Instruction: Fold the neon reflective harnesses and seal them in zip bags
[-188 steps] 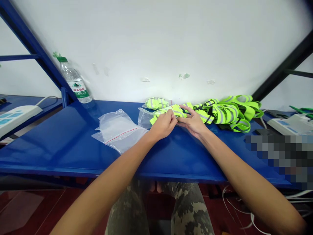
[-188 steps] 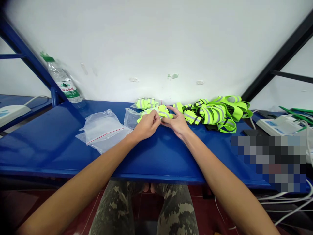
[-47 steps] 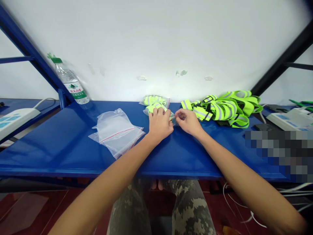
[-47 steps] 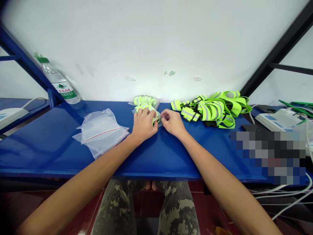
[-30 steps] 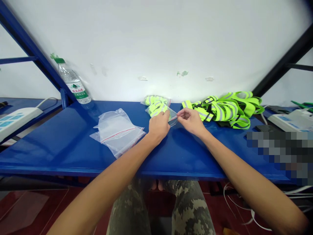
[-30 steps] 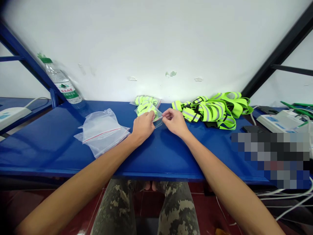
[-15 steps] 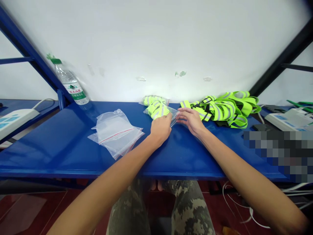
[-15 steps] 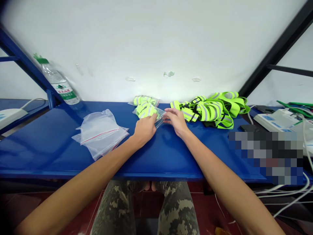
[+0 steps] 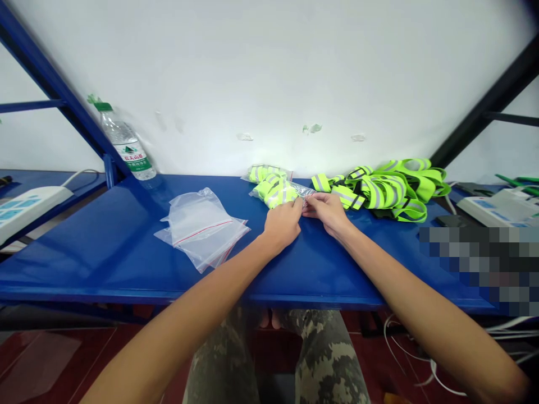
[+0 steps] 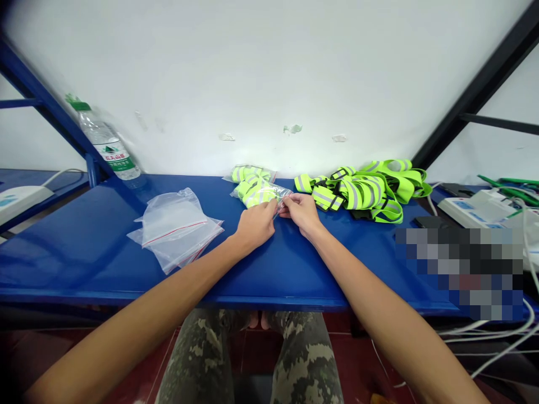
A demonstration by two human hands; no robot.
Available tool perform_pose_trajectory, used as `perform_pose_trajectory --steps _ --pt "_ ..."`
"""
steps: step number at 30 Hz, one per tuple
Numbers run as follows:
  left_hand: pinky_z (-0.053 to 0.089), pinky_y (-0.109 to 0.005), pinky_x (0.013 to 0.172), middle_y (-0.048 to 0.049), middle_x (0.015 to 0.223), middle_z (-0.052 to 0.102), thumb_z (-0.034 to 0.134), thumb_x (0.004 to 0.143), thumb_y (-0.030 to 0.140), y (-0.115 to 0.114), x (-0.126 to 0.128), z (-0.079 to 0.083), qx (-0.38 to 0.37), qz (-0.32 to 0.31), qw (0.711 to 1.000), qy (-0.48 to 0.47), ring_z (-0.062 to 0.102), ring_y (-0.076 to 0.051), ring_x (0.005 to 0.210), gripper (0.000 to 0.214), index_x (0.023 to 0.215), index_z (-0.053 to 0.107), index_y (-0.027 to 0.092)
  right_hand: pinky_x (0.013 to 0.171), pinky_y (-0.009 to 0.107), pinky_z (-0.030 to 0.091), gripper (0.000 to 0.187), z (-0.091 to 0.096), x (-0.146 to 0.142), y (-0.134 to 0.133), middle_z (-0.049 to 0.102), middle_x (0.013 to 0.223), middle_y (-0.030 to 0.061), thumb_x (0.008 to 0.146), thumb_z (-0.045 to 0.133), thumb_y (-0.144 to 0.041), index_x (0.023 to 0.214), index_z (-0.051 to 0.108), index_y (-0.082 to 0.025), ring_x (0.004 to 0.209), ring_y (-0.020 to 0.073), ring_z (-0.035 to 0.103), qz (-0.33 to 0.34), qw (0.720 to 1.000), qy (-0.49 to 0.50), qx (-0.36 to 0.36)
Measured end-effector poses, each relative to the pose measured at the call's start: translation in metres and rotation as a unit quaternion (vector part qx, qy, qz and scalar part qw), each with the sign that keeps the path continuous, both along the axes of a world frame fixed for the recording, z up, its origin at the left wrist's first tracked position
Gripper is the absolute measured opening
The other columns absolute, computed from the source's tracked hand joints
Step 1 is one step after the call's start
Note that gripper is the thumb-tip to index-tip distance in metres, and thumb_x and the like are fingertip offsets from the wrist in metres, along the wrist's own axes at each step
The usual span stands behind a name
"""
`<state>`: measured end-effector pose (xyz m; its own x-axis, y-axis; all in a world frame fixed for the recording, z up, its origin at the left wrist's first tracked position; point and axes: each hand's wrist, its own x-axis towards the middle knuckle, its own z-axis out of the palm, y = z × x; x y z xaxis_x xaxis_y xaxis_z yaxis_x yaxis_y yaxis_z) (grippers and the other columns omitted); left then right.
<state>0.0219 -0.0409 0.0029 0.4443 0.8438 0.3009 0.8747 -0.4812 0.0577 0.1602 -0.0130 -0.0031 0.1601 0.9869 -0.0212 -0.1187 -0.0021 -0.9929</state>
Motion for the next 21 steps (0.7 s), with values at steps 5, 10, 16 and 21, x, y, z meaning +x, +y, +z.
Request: perform_pose_trajectory --steps 5,10,16,21 --pt "0.052 -0.037 0.069 -0.0126 0.104 0.07 0.041 0.088 0.01 0.002 0.0012 -0.0006 -0.001 0.038 0.999 -0.001 0.07 -0.03 0.091 0.034 0.12 0.048 0.016 0.048 0.018 0.055 0.021 0.0004 -0.0044 -0.0018 0.066 0.059 0.0024 0.086 0.062 -0.011 0.065 0.062 -0.014 0.047 0.0093 0.062 0.011 1.0 -0.002 0.012" --pt "0.052 -0.038 0.07 -0.0147 0.095 0.071 0.041 0.09 0.013 0.003 0.0016 0.0006 -0.001 0.093 0.996 0.01 0.071 -0.032 0.089 0.033 0.121 0.048 0.016 0.048 0.019 0.055 0.024 -0.0001 -0.0049 -0.0026 0.066 0.061 0.0036 0.089 0.059 -0.011 0.065 0.062 -0.013 0.048 0.0097 0.062 0.01 1.0 -0.006 0.025" --pt "0.052 -0.039 0.066 -0.0152 0.091 0.071 0.047 0.088 0.029 0.0015 -0.0003 0.0005 0.009 0.053 0.998 0.014 0.071 -0.034 0.084 0.035 0.119 0.05 0.014 0.045 0.02 0.054 0.021 0.0016 0.0002 -0.0002 0.063 0.058 0.0002 0.088 0.057 -0.01 0.068 0.06 -0.014 0.044 0.0091 0.059 -0.024 1.0 0.012 0.009" --pt "0.05 -0.038 0.063 -0.0135 0.088 0.071 0.049 0.08 0.027 -0.0033 0.0011 -0.0012 0.027 0.015 0.999 0.015 0.07 -0.033 0.081 0.047 0.125 0.048 0.013 0.044 0.019 0.052 0.017 0.0024 0.0023 0.001 0.062 0.057 -0.001 0.087 0.057 -0.01 0.071 0.061 -0.015 0.043 0.0087 0.058 -0.037 0.999 0.015 0.003"
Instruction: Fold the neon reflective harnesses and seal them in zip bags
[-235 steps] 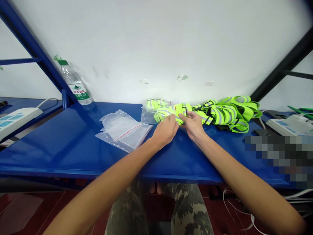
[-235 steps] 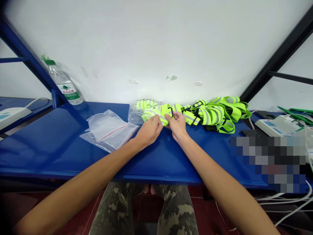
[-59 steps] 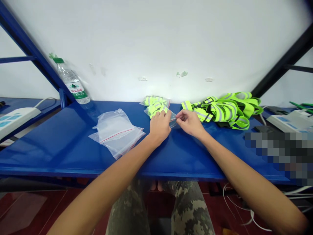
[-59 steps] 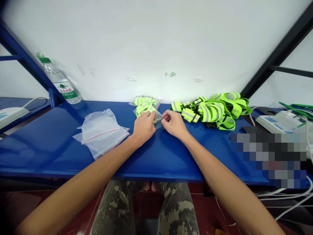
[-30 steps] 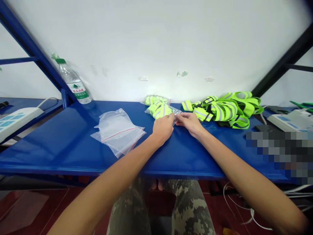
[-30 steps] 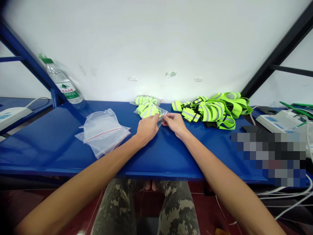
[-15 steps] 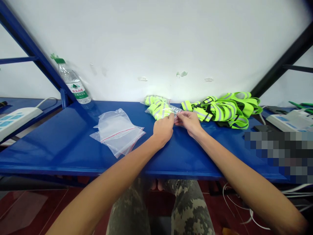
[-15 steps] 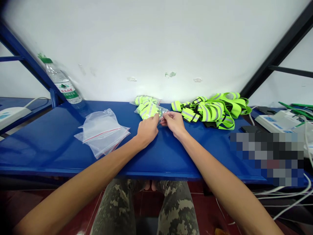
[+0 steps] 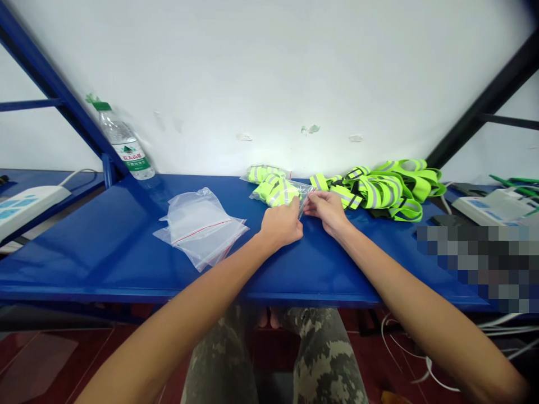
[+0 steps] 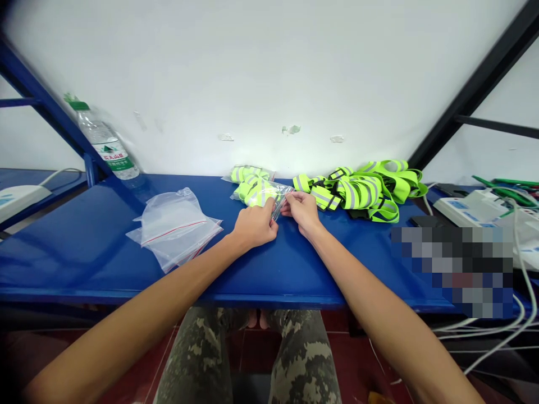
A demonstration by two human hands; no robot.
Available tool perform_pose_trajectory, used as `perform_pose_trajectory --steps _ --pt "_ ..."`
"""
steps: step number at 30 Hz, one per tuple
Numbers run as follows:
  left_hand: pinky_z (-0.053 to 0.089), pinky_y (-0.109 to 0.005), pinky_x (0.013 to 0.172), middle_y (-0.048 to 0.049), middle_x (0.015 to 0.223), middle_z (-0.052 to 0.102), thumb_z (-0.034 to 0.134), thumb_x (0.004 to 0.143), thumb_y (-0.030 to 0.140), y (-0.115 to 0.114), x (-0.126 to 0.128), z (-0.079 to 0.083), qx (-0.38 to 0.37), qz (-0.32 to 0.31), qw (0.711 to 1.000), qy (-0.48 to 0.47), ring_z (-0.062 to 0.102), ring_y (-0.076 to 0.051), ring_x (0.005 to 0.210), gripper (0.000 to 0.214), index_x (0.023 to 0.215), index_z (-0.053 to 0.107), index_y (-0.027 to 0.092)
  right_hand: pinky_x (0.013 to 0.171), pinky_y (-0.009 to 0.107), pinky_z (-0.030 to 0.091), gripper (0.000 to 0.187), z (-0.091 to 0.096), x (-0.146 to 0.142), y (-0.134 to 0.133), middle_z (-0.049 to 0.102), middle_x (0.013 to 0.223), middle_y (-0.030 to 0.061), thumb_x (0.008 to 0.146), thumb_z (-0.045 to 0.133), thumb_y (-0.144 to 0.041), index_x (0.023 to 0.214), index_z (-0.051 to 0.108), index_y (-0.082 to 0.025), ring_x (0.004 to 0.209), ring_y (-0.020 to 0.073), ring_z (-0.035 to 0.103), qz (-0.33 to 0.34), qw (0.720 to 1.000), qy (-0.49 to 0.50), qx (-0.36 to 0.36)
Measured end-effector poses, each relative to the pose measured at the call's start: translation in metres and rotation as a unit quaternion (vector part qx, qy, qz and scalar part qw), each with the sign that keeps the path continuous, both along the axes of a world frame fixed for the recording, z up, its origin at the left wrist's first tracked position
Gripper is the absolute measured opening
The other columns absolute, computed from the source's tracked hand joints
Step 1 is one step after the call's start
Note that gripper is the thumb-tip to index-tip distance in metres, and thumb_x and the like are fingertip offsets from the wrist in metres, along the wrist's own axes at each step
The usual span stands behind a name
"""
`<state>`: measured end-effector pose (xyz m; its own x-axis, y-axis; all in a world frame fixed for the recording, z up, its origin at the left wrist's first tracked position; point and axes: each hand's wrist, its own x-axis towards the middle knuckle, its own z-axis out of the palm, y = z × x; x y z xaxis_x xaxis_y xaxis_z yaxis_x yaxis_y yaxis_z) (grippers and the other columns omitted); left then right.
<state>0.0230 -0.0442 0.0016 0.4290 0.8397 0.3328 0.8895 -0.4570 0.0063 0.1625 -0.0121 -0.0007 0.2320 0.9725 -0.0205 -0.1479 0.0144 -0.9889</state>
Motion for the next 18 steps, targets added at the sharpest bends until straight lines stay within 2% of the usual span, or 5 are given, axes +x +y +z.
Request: perform_pose_trajectory --steps 5,10,12,15,18 --pt "0.047 -0.036 0.06 -0.0102 0.085 0.071 0.047 0.081 0.028 0.0 -0.001 -0.002 0.003 -0.05 0.999 0.003 0.069 -0.029 0.074 0.035 0.113 0.055 0.016 0.045 0.021 0.055 0.014 -0.003 0.002 0.002 0.061 0.057 -0.0021 0.087 0.057 -0.012 0.074 0.06 -0.015 0.045 0.0089 0.058 -0.002 1.0 0.001 -0.001" --pt "0.045 -0.034 0.062 -0.0075 0.083 0.07 0.046 0.085 0.028 0.004 -0.004 0.002 -0.004 -0.145 0.989 -0.005 0.065 -0.024 0.072 0.021 0.095 0.061 0.018 0.044 0.02 0.054 0.013 -0.006 0.007 0.007 0.061 0.055 -0.0015 0.081 0.066 -0.015 0.069 0.061 -0.015 0.047 0.0095 0.057 -0.003 0.999 -0.027 0.021" --pt "0.047 -0.035 0.071 -0.0082 0.089 0.07 0.043 0.09 0.028 0.008 -0.005 0.008 0.021 -0.158 0.986 -0.043 0.064 -0.023 0.081 0.022 0.092 0.062 0.017 0.044 0.02 0.053 0.013 -0.007 0.01 0.008 0.061 0.054 -0.0012 0.077 0.07 -0.015 0.067 0.061 -0.015 0.048 0.0099 0.057 0.0 0.998 -0.047 0.035" --pt "0.044 -0.038 0.09 -0.0112 0.104 0.068 0.04 0.092 0.023 0.024 -0.003 0.023 0.08 -0.149 0.978 -0.12 0.059 -0.025 0.101 0.024 0.103 0.061 0.016 0.047 0.023 0.054 0.015 -0.006 0.013 0.01 0.062 0.055 -0.0013 0.072 0.075 -0.019 0.066 0.062 -0.016 0.047 0.0104 0.057 0.023 0.997 -0.054 0.055" --pt "0.045 -0.037 0.089 -0.0114 0.105 0.066 0.043 0.089 0.017 0.049 0.002 0.036 0.046 -0.161 0.968 -0.187 0.058 -0.024 0.099 0.021 0.104 0.057 0.015 0.049 0.025 0.055 0.022 -0.003 0.016 0.011 0.063 0.056 -0.0014 0.065 0.081 -0.027 0.065 0.061 -0.017 0.047 0.0109 0.056 0.051 0.995 -0.051 0.075"
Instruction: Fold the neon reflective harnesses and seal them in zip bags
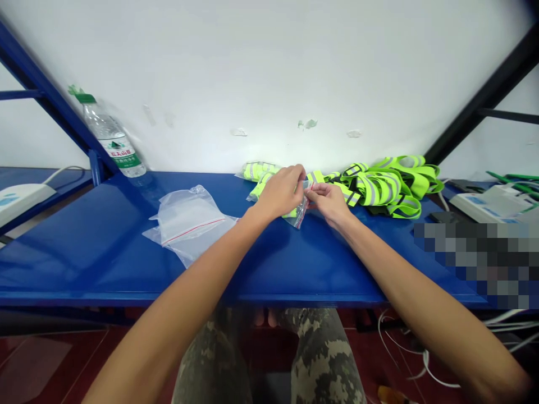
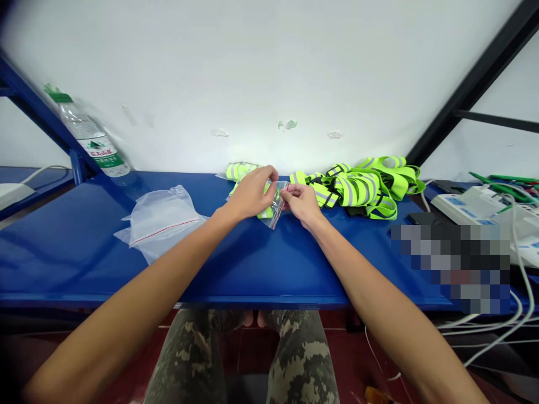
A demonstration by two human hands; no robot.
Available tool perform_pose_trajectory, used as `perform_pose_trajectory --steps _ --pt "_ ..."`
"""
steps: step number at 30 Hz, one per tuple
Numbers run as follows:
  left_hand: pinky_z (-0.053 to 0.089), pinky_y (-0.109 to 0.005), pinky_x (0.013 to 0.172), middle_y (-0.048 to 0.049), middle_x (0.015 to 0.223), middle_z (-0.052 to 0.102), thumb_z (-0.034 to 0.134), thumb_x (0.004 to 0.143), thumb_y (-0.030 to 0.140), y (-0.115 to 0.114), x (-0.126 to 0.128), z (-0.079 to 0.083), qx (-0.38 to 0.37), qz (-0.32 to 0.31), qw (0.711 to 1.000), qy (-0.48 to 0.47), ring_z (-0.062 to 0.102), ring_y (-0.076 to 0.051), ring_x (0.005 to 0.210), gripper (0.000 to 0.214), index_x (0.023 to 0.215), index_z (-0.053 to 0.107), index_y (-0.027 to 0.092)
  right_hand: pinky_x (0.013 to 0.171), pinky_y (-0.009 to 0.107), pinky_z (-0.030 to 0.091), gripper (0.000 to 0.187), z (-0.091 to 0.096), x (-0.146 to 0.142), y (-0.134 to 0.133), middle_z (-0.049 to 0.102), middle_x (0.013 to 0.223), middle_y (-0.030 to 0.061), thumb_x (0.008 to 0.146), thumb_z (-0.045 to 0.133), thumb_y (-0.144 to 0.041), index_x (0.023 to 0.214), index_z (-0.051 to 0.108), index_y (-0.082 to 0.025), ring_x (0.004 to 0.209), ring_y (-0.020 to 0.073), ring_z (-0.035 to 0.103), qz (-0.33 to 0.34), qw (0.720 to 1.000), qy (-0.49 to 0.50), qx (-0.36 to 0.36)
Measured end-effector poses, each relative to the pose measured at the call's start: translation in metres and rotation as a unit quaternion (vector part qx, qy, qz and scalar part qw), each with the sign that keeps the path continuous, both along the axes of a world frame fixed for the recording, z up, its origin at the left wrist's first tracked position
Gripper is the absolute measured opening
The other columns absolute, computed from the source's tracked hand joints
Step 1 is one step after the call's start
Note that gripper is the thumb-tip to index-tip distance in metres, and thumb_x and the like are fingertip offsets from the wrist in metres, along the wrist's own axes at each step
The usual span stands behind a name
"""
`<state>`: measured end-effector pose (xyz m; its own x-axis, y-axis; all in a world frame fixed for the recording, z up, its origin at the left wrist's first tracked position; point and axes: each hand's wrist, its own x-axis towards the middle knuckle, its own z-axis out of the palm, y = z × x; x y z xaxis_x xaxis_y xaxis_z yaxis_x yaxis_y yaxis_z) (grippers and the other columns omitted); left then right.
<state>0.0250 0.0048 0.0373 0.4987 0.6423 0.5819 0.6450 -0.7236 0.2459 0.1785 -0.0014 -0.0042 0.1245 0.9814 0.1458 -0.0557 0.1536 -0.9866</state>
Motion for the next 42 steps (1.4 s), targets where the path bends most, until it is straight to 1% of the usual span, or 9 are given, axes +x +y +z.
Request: perform_pose_trajectory --steps 5,8,14,18,21,28,33,36,42 --pt "0.048 -0.03 0.079 -0.0045 0.09 0.067 0.053 0.078 0.008 0.039 0.017 0.008 -0.167 -0.119 0.977 -0.062 0.063 -0.017 0.085 0.02 0.097 0.055 0.016 0.051 0.027 0.054 0.037 0.001 0.015 -0.002 0.065 0.058 -0.0007 0.053 0.089 -0.041 0.067 0.064 -0.017 0.049 0.0116 0.057 0.045 0.998 -0.023 0.025" --pt "0.048 -0.027 0.076 -0.0022 0.085 0.067 0.059 0.073 0.004 0.049 0.026 0.009 -0.228 -0.15 0.958 -0.084 0.064 -0.014 0.08 0.025 0.094 0.053 0.016 0.051 0.027 0.054 0.039 0.001 0.025 -0.005 0.066 0.059 -0.0005 0.051 0.09 -0.042 0.068 0.065 -0.017 0.049 0.0116 0.057 0.05 0.998 -0.027 0.016" --pt "0.048 -0.027 0.073 -0.0022 0.085 0.068 0.06 0.073 0.005 0.052 0.033 0.018 -0.265 -0.156 0.947 -0.092 0.063 -0.013 0.072 0.029 0.097 0.05 0.016 0.051 0.026 0.052 0.04 0.003 0.03 -0.005 0.065 0.058 -0.0005 0.052 0.09 -0.044 0.07 0.067 -0.016 0.051 0.0113 0.056 0.034 0.999 -0.008 0.014" --pt "0.048 -0.03 0.076 -0.0045 0.09 0.068 0.061 0.071 0.005 0.05 0.033 0.03 -0.259 -0.139 0.955 -0.033 0.062 -0.015 0.075 0.037 0.105 0.049 0.016 0.05 0.025 0.05 0.037 0.002 0.029 0.0 0.066 0.061 0.0 0.054 0.089 -0.042 0.071 0.068 -0.016 0.051 0.0111 0.055 0.028 0.999 -0.015 0.022" --pt "0.048 -0.03 0.078 -0.005 0.091 0.067 0.06 0.07 0.006 0.05 0.035 0.034 -0.245 -0.115 0.962 -0.021 0.063 -0.017 0.081 0.04 0.107 0.048 0.017 0.052 0.024 0.048 0.035 0.001 0.03 0.002 0.067 0.065 0.001 0.056 0.087 -0.041 0.073 0.068 -0.016 0.055 0.0114 0.057 -0.009 0.999 -0.01 0.032" --pt "0.047 -0.028 0.074 -0.0018 0.084 0.064 0.058 0.075 0.011 0.044 0.038 0.012 -0.268 -0.07 0.957 -0.088 0.061 -0.016 0.077 0.037 0.109 0.043 0.019 0.061 0.023 0.05 0.039 0.002 0.034 0.003 0.066 0.069 -0.0021 0.048 0.088 -0.024 0.08 0.065 -0.018 0.063 0.0102 0.06 -0.024 0.998 0.051 0.024" --pt "0.045 -0.023 0.066 0.0022 0.082 0.061 0.058 0.082 0.016 0.039 0.034 -0.003 -0.312 -0.122 0.934 -0.126 0.057 -0.01 0.068 0.03 0.106 0.041 0.021 0.064 0.023 0.05 0.041 0.0 0.032 0.003 0.062 0.064 -0.0052 0.046 0.086 -0.017 0.076 0.058 -0.019 0.061 0.0089 0.059 -0.021 0.997 0.074 0.015" --pt "0.044 -0.021 0.065 0.0034 0.08 0.059 0.058 0.081 0.012 0.041 0.033 -0.007 -0.329 -0.156 0.919 -0.152 0.057 -0.009 0.067 0.03 0.104 0.042 0.022 0.065 0.022 0.049 0.038 0.0 0.029 0.002 0.062 0.064 -0.0049 0.047 0.083 -0.015 0.073 0.057 -0.019 0.062 0.0087 0.059 -0.026 0.997 0.076 0.019" --pt "0.043 -0.02 0.065 0.0039 0.075 0.06 0.057 0.08 0.007 0.047 0.031 -0.017 -0.339 -0.139 0.912 -0.184 0.059 -0.009 0.069 0.031 0.104 0.042 0.021 0.058 0.024 0.047 0.042 0.004 0.027 -0.003 0.067 0.068 -0.0031 0.05 0.078 -0.013 0.087 0.06 -0.019 0.06 0.011 0.06 -0.009 0.998 0.056 -0.033"
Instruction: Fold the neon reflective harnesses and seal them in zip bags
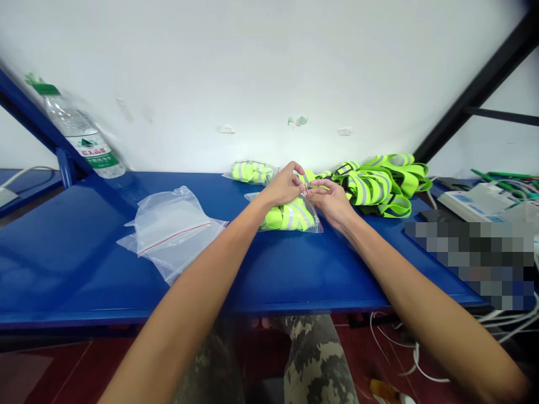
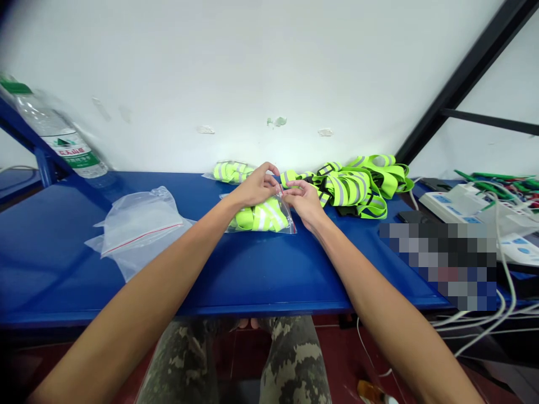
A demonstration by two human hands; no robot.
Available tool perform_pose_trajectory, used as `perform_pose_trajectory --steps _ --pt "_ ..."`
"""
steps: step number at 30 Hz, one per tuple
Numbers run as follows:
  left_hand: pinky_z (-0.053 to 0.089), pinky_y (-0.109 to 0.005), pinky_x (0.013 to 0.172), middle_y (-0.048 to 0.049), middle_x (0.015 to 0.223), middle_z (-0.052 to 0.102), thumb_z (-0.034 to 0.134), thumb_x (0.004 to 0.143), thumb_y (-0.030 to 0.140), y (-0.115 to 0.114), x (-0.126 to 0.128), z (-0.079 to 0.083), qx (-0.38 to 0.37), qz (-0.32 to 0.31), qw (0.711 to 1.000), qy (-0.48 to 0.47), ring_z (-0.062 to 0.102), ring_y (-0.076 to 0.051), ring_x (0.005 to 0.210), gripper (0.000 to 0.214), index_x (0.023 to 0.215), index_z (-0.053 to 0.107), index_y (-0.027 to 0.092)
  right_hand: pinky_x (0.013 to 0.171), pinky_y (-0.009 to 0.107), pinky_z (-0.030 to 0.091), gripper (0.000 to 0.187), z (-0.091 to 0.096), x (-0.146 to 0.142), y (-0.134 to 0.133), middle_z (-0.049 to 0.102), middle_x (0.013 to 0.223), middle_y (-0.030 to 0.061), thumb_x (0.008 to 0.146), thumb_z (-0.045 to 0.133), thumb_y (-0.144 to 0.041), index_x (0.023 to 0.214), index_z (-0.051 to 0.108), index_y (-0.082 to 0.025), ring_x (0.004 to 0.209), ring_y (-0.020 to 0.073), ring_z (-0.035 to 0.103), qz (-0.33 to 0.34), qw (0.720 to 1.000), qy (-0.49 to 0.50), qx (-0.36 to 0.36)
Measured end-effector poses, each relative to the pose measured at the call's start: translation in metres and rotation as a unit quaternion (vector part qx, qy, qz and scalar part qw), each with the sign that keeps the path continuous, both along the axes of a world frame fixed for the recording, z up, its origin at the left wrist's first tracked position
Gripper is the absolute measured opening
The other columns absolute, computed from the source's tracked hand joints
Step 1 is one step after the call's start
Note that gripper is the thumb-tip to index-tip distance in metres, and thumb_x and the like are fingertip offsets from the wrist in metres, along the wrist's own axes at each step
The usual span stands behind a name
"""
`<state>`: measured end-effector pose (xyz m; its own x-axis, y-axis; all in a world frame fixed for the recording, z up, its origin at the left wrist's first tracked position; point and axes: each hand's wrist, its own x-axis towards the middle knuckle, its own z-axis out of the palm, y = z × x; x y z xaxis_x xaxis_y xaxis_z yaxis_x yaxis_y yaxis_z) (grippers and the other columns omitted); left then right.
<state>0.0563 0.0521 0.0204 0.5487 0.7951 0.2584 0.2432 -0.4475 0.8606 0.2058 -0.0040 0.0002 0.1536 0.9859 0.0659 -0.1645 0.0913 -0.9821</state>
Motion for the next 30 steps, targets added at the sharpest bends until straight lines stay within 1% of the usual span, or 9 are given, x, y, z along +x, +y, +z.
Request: perform_pose_trajectory --steps 5,8,12,15,18,21,23,26,30 --pt "0.044 -0.022 0.068 0.0029 0.077 0.062 0.059 0.082 0.011 0.001 0.0 -0.003 0.014 0.019 1.0 0.007 0.061 -0.011 0.073 0.029 0.104 0.043 0.021 0.054 0.023 0.045 0.04 -0.001 0.0 0.001 0.067 0.067 -0.0033 0.053 0.078 -0.016 0.089 0.06 -0.018 0.056 0.0099 0.057 0.008 0.999 -0.029 -0.01" --pt "0.045 -0.022 0.07 0.0024 0.079 0.063 0.06 0.082 0.013 0.0 -0.001 -0.001 0.01 0.021 1.0 0.008 0.061 -0.011 0.076 0.03 0.105 0.043 0.021 0.056 0.022 0.046 0.036 -0.002 0.0 0.002 0.066 0.064 -0.0027 0.053 0.079 -0.015 0.084 0.062 -0.017 0.056 0.0096 0.057 0.012 0.999 -0.042 -0.002" --pt "0.045 -0.024 0.071 0.0026 0.079 0.063 0.06 0.082 0.015 -0.004 -0.003 0.003 0.01 -0.002 0.999 0.045 0.061 -0.012 0.073 0.032 0.107 0.04 0.021 0.061 0.023 0.048 0.031 -0.004 0.0 0.003 0.065 0.063 -0.0032 0.051 0.08 -0.014 0.076 0.062 -0.018 0.058 0.0095 0.058 -0.005 0.998 -0.051 0.041" --pt "0.045 -0.023 0.07 0.0035 0.077 0.062 0.059 0.081 0.012 -0.005 -0.005 0.005 0.01 -0.017 0.998 0.052 0.06 -0.011 0.072 0.035 0.109 0.039 0.021 0.063 0.024 0.049 0.029 -0.005 0.0 0.003 0.066 0.065 -0.0026 0.052 0.082 -0.017 0.074 0.063 -0.019 0.062 0.0106 0.06 -0.011 0.997 -0.057 0.054" --pt "0.044 -0.023 0.07 0.0045 0.075 0.061 0.058 0.079 0.009 -0.001 -0.006 0.007 0.007 0.0 0.999 0.037 0.06 -0.011 0.071 0.038 0.11 0.039 0.021 0.059 0.023 0.047 0.03 -0.004 0.001 0.003 0.068 0.068 0.0 0.054 0.084 -0.022 0.077 0.067 -0.017 0.061 0.011 0.059 0.002 0.998 -0.059 0.018" --pt "0.042 -0.023 0.067 0.0039 0.074 0.06 0.059 0.077 0.007 0.004 -0.007 0.01 0.022 0.04 0.999 0.03 0.059 -0.011 0.067 0.04 0.11 0.04 0.021 0.049 0.023 0.039 0.027 -0.004 0.003 0.003 0.064 0.061 -0.0003 0.059 0.083 -0.035 0.072 0.07 -0.015 0.052 0.0089 0.049 0.022 0.994 -0.109 -0.017" --pt "0.042 -0.024 0.067 0.0036 0.074 0.06 0.058 0.076 0.006 0.006 -0.007 0.013 0.037 0.069 0.997 0.022 0.059 -0.012 0.067 0.041 0.11 0.041 0.021 0.047 0.023 0.036 0.031 -0.005 0.003 0.004 0.061 0.057 -0.0009 0.063 0.081 -0.043 0.068 0.07 -0.015 0.05 0.0082 0.045 0.034 0.989 -0.144 0.003" --pt "0.042 -0.026 0.071 0.0032 0.075 0.059 0.058 0.076 0.006 0.004 -0.007 0.016 0.049 0.091 0.995 0.011 0.059 -0.012 0.07 0.041 0.11 0.042 0.021 0.05 0.023 0.038 0.035 -0.006 0.004 0.006 0.064 0.062 0.0006 0.063 0.081 -0.047 0.069 0.068 -0.015 0.054 0.0095 0.049 0.034 0.983 -0.169 0.06" --pt "0.041 -0.025 0.069 0.0017 0.078 0.06 0.062 0.078 0.012 -0.004 -0.01 0.022 0.013 0.067 0.997 0.037 0.057 -0.012 0.069 0.042 0.115 0.043 0.02 0.053 0.024 0.04 0.038 -0.011 0.005 0.009 0.066 0.065 0.0024 0.065 0.08 -0.052 0.071 0.068 -0.016 0.057 0.0117 0.053 0.021 0.973 -0.208 0.098"
